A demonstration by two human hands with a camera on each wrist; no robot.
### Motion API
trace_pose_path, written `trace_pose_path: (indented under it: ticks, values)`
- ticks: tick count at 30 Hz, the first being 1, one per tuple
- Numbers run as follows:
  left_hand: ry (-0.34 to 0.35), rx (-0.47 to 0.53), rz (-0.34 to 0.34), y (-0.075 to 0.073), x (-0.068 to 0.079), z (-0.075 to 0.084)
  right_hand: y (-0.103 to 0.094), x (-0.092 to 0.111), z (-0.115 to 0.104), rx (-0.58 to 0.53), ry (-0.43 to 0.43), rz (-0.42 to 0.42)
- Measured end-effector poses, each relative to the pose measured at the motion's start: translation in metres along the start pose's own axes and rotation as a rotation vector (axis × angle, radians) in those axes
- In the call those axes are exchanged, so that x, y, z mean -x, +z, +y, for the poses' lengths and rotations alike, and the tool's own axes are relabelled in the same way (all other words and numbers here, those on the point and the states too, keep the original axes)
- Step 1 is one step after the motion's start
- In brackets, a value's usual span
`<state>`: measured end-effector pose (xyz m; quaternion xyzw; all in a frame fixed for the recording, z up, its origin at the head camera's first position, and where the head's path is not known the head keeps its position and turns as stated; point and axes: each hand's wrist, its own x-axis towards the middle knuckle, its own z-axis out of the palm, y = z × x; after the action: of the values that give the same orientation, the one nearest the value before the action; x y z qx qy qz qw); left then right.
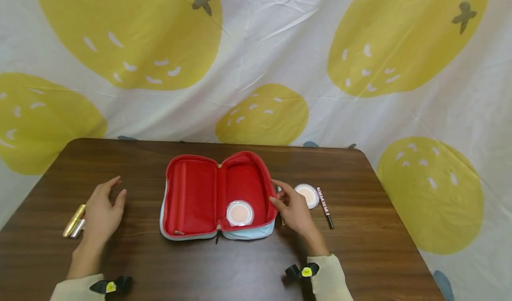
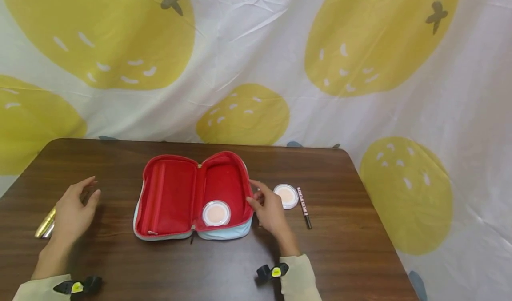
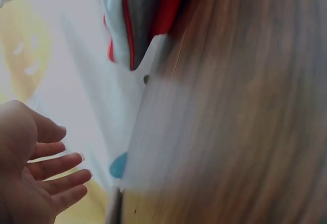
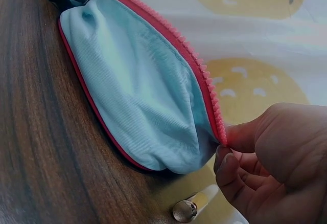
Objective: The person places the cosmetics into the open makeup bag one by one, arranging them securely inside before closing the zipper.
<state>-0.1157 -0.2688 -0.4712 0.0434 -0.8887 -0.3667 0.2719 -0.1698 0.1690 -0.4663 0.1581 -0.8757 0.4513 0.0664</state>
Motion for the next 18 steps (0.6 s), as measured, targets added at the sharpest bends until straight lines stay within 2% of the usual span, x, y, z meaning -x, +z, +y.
trace_pose_path:
  ticks: [9, 18]
  values:
    - [-0.095, -0.009, -0.028, -0.012, -0.001, -0.005, -0.002, 0.0, 0.0, -0.001, 0.007, -0.002]
    - [-0.169, -0.059, -0.005, -0.022, -0.002, -0.02, -0.002, 0.0, 0.0, -0.003, 0.018, -0.008]
